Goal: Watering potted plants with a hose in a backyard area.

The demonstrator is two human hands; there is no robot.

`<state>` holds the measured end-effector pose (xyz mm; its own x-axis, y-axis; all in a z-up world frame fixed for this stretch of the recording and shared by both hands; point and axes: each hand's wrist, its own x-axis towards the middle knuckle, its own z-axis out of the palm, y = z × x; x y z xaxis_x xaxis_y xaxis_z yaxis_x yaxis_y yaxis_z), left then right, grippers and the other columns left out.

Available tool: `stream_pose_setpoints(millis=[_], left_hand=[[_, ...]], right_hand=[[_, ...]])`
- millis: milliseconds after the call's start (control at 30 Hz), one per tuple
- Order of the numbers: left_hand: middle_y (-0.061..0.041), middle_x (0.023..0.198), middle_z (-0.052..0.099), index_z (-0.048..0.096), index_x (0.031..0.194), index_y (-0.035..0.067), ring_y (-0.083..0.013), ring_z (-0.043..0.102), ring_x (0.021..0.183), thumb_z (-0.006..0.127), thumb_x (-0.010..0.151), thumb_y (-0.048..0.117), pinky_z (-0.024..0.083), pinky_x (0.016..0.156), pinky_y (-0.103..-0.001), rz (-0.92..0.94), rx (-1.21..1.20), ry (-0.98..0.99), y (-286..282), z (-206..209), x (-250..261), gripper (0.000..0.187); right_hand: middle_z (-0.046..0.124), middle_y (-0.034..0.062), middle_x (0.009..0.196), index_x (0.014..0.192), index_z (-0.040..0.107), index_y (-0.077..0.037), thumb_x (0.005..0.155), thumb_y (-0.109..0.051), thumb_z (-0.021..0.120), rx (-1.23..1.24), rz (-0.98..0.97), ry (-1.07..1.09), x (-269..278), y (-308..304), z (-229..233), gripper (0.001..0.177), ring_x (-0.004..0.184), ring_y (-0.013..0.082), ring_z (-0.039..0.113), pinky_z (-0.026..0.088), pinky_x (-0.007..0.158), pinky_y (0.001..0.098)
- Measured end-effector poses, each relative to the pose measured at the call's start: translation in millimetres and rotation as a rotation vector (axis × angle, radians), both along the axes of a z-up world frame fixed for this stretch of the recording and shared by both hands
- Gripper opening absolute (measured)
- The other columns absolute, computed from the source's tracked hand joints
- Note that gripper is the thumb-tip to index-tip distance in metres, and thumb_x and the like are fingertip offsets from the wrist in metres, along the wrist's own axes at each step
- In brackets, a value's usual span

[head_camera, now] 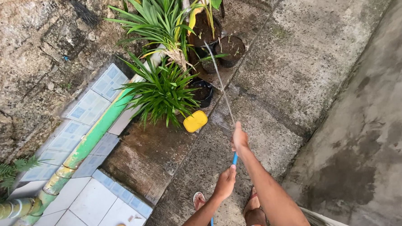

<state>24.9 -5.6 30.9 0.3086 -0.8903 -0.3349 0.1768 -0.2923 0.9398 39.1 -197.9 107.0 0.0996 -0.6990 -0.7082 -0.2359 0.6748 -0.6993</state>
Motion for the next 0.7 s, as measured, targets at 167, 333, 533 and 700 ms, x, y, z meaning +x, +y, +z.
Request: stream_pose_setpoints(millis=[167, 333, 533, 700], left_hand=[[0.003, 0.06, 0.043, 0.052, 0.079, 0.008, -0.0103, 0.042, 0.055, 0.039, 0.11, 0.049, 0.038, 0.052, -0.034, 0.031, 0.001, -0.047, -2.2, 2.3, 2.7, 0.053], [0.003, 0.06, 0.042, 0.053, 0.08, 0.009, -0.0108, 0.042, 0.055, 0.039, 0.109, 0.048, 0.037, 0.052, -0.035, -0.013, 0.022, -0.063, -3.8, 8.1, 7.0, 0.051], [0.004, 0.059, 0.042, 0.053, 0.077, 0.01, -0.0095, 0.041, 0.052, 0.042, 0.109, 0.047, 0.036, 0.05, -0.033, -0.06, 0.046, -0.021, -7.1, 0.7, -1.9, 0.051], [0.007, 0.061, 0.038, 0.05, 0.077, 0.011, -0.0072, 0.038, 0.054, 0.041, 0.112, 0.048, 0.033, 0.051, -0.03, -0.07, -0.009, 0.068, -4.9, -25.2, -15.0, 0.052]], right_hand=[[0.033, -0.0026, 0.05, 0.064, 0.041, -0.014, 0.1, -0.068, 0.033, -0.004, 0.048, -0.022, 4.5, -0.3, 1.3, 0.066, 0.038, 0.0131, 0.03, 0.024, 0.037, 0.0345], [0.034, -0.0018, 0.049, 0.063, 0.041, -0.015, 0.099, -0.07, 0.033, -0.029, -0.027, -0.035, -4.6, -7.8, -16.3, 0.066, 0.037, 0.0146, 0.032, 0.025, 0.036, 0.0362], [0.036, 0.0007, 0.047, 0.058, 0.04, -0.014, 0.099, -0.07, 0.034, -0.044, -0.136, 0.061, -22.4, -9.9, -14.1, 0.07, 0.036, 0.0169, 0.034, 0.028, 0.037, 0.0375], [0.034, 0.0007, 0.047, 0.059, 0.035, -0.016, 0.099, -0.071, 0.032, -0.024, -0.143, 0.038, -31.5, -14.7, -33.7, 0.069, 0.036, 0.0178, 0.033, 0.028, 0.036, 0.0383]])
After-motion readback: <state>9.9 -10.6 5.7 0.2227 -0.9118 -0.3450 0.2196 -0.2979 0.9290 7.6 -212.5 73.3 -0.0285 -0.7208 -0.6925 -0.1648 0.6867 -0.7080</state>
